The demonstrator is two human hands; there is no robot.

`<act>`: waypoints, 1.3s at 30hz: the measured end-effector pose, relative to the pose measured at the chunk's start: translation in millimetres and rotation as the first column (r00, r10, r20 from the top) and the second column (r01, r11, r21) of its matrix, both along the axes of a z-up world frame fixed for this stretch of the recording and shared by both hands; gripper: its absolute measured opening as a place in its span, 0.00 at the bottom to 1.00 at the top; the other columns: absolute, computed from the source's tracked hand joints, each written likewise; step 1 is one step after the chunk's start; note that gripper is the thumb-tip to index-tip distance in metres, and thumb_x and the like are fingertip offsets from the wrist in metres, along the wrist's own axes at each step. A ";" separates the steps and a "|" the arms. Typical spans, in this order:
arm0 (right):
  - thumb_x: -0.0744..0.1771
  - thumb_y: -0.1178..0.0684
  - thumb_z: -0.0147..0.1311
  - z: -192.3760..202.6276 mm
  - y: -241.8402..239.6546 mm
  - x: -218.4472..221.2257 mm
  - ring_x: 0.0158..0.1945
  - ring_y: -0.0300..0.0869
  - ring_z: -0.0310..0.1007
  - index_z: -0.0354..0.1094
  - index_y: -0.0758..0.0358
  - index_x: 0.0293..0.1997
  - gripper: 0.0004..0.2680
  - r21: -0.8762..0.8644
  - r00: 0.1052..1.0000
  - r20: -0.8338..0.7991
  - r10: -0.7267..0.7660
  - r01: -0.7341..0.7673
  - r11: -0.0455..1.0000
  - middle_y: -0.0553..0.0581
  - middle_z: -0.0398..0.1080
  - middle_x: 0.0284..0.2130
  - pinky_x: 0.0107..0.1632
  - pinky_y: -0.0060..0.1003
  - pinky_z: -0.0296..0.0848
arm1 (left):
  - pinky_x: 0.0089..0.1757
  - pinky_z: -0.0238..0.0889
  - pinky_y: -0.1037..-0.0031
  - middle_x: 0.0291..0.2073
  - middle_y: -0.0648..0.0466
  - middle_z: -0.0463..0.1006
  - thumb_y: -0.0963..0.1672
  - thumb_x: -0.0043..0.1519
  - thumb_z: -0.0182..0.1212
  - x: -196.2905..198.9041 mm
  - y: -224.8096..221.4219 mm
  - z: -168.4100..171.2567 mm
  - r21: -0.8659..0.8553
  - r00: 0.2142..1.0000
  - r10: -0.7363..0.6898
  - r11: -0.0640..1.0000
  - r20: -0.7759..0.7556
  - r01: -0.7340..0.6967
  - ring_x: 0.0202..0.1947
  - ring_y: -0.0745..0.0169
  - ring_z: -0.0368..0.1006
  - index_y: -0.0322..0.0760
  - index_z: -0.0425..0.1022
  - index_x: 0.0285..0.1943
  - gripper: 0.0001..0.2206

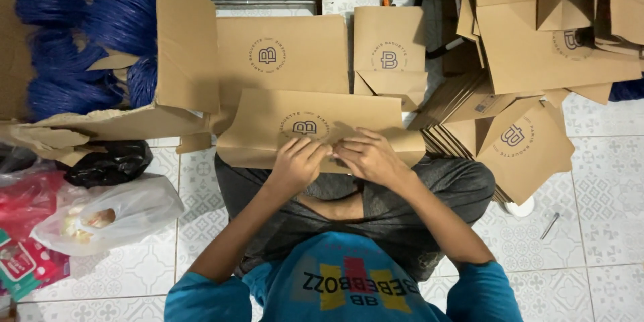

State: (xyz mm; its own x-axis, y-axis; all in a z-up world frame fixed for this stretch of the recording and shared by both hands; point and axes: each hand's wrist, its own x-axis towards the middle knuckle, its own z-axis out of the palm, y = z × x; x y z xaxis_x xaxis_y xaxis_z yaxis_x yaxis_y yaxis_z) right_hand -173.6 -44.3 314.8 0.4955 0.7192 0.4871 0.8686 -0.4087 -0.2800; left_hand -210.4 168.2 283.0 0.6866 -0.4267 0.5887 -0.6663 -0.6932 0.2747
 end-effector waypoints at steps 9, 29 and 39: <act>0.66 0.63 0.52 -10.6 -110.9 -11.9 0.38 0.53 0.83 0.80 0.61 0.42 0.09 -0.133 0.978 -0.187 -0.092 0.068 0.989 0.65 0.80 0.33 0.52 0.50 0.79 | 0.35 0.66 0.71 0.23 0.55 0.68 0.41 0.66 0.58 -6.6 14.7 -23.2 0.165 0.995 0.000 0.986 0.098 -0.017 0.29 0.57 0.71 0.38 0.72 0.32 0.07; 0.65 0.66 0.54 -32.0 -174.1 -21.1 0.46 0.54 0.81 0.78 0.65 0.47 0.09 -0.090 0.957 -0.241 -0.164 0.146 0.985 0.65 0.80 0.40 0.47 0.48 0.82 | 0.47 0.66 0.67 0.37 0.57 0.73 0.44 0.64 0.61 -27.9 233.3 -62.4 0.421 0.936 0.306 0.836 0.173 -0.351 0.43 0.54 0.73 0.47 0.76 0.46 0.04; 0.65 0.66 0.55 -11.2 -149.0 -12.3 0.46 0.55 0.81 0.78 0.66 0.44 0.08 -0.061 0.972 -0.183 -0.145 0.136 0.989 0.64 0.80 0.41 0.50 0.48 0.81 | 0.62 0.52 0.35 0.64 0.39 0.69 0.56 0.59 0.68 -31.1 158.1 50.5 0.051 0.950 0.257 0.966 -0.177 -0.252 0.66 0.26 0.62 0.38 0.74 0.60 0.27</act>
State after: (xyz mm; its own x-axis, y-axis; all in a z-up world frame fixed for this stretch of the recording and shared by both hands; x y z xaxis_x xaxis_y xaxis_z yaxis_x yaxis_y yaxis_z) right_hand -185.9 -193.4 303.6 0.6721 0.6559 0.3436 0.7358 -0.5399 -0.4088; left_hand -241.4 326.3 333.5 0.8685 -0.2376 0.4351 -0.4073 -0.8424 0.3529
